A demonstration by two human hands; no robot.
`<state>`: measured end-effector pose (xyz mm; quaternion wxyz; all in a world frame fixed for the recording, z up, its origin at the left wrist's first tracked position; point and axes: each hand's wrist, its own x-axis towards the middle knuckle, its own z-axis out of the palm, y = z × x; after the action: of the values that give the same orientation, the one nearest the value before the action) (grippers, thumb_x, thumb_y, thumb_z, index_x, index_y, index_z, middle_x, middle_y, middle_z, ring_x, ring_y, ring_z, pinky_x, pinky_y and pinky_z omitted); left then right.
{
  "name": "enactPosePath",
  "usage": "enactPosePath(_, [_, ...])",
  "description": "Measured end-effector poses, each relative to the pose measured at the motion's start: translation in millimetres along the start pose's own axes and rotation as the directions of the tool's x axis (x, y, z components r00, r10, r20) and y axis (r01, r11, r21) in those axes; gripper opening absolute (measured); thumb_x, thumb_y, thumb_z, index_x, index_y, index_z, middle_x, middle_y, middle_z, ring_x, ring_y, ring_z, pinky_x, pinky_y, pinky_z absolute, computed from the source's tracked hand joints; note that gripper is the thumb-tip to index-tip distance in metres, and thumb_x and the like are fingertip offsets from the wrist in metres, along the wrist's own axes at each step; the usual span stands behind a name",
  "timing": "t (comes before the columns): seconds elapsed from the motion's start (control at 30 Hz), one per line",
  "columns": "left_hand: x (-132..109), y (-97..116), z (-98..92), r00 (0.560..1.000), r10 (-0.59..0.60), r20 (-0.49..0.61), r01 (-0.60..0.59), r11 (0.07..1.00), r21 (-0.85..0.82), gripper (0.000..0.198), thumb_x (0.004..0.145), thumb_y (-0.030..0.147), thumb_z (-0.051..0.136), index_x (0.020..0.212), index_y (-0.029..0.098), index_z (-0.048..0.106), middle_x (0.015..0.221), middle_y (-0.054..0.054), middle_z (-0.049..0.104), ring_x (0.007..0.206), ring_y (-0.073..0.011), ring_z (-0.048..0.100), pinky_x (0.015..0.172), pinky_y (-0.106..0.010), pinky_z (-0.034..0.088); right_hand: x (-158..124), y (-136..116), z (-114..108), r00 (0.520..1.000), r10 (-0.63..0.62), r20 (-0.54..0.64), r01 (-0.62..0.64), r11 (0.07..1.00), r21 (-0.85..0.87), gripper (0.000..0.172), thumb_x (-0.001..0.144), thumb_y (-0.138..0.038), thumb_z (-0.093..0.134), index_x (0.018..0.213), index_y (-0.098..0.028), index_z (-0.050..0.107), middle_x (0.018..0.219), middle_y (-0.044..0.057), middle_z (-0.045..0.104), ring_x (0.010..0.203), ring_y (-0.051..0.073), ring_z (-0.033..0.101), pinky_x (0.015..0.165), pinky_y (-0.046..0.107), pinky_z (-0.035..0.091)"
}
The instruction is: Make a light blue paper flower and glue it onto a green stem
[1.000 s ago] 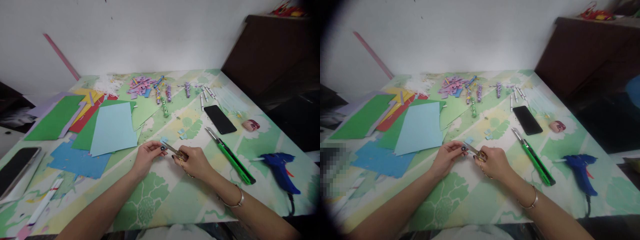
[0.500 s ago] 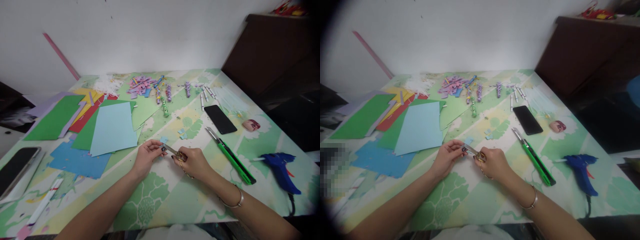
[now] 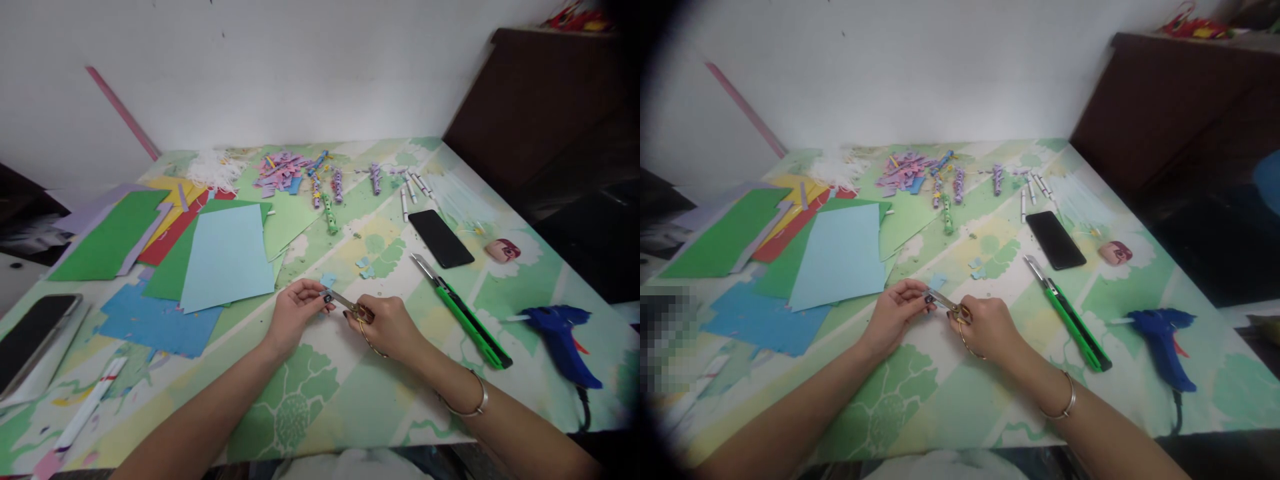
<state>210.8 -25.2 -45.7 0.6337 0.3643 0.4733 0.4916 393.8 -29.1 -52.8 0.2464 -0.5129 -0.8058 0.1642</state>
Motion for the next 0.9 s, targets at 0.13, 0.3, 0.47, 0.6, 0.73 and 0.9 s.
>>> enactPosePath(0.13, [0.1, 0.9, -1.6, 0.999, 0.034, -0.002, -0.033, 0.999, 0.011, 0.019, 0.067, 0.020, 0.071, 0.080, 0.014, 0.060, 0.067, -0.002, 0.066, 0.062, -0.0127, 0.064, 0.061, -0.022, 0.048, 0.5, 0.1, -1.3, 1.000, 0.007, 0.004, -0.007, 1.000, -0.004, 0.023, 0.075, -0.028, 0.055, 0.055, -0.017, 0.051, 0.047, -0.002, 0.051, 0.042, 0.008, 0.043, 0.048, 0.019, 0.030])
enactPosePath(0.3, [0.3, 2.0, -2.2, 0.998, 0.055, -0.024, -0.055, 0.998, 0.007, 0.019, 0.066, 0.020, 0.071, 0.079, 0.014, 0.059, 0.067, -0.001, 0.065, 0.062, -0.0122, 0.063, 0.060, -0.022, 0.048, 0.9, 0.6, -2.0, 1.000, 0.011, 0.022, -0.011, 1.000, -0.003, 0.023, 0.074, -0.029, 0.055, 0.055, -0.017, 0.052, 0.046, -0.002, 0.052, 0.042, 0.008, 0.044, 0.047, 0.019, 0.030])
enactPosePath(0.47, [-0.6, 2.7, -2.3, 0.997, 0.062, -0.051, -0.062, 0.998, -0.009, 0.020, 0.065, 0.018, 0.072, 0.080, 0.014, 0.059, 0.069, 0.000, 0.064, 0.061, -0.0111, 0.063, 0.062, -0.022, 0.049, 1.0, 1.2, -2.4, 0.999, 0.023, 0.038, -0.022, 0.999, -0.026, 0.023, 0.074, -0.029, 0.055, 0.055, -0.017, 0.052, 0.046, -0.001, 0.052, 0.043, 0.008, 0.046, 0.048, 0.020, 0.030])
enactPosePath(0.6, [1.3, 1.8, -3.4, 0.995, 0.082, -0.065, -0.083, 0.997, -0.012, 0.021, 0.066, 0.018, 0.071, 0.081, 0.014, 0.058, 0.070, 0.001, 0.062, 0.061, -0.0110, 0.063, 0.059, -0.021, 0.048, 1.7, 1.3, -3.9, 0.997, 0.037, 0.064, -0.035, 0.999, -0.029, 0.023, 0.074, -0.029, 0.055, 0.055, -0.016, 0.053, 0.046, -0.001, 0.052, 0.043, 0.009, 0.046, 0.049, 0.019, 0.030])
enactPosePath(0.73, [2.9, -0.7, -5.3, 0.992, 0.100, -0.076, -0.101, 0.995, -0.001, 0.021, 0.066, 0.018, 0.070, 0.082, 0.014, 0.057, 0.072, 0.001, 0.061, 0.061, -0.0111, 0.063, 0.060, -0.021, 0.048, 2.9, 1.5, -5.2, 0.996, 0.044, 0.084, -0.042, 0.999, -0.022, 0.023, 0.074, -0.029, 0.054, 0.056, -0.015, 0.053, 0.046, 0.000, 0.053, 0.043, 0.008, 0.046, 0.049, 0.019, 0.030])
enactPosePath(0.9, [2.7, -2.4, -6.4, 0.989, 0.121, -0.083, -0.120, 0.993, 0.019, 0.021, 0.067, 0.017, 0.069, 0.084, 0.014, 0.057, 0.075, 0.000, 0.061, 0.062, -0.0112, 0.064, 0.060, -0.022, 0.049, 3.1, 1.9, -5.8, 0.994, 0.045, 0.095, -0.044, 0.999, -0.015, 0.024, 0.074, -0.030, 0.054, 0.055, -0.016, 0.053, 0.046, -0.001, 0.052, 0.043, 0.008, 0.046, 0.049, 0.019, 0.029])
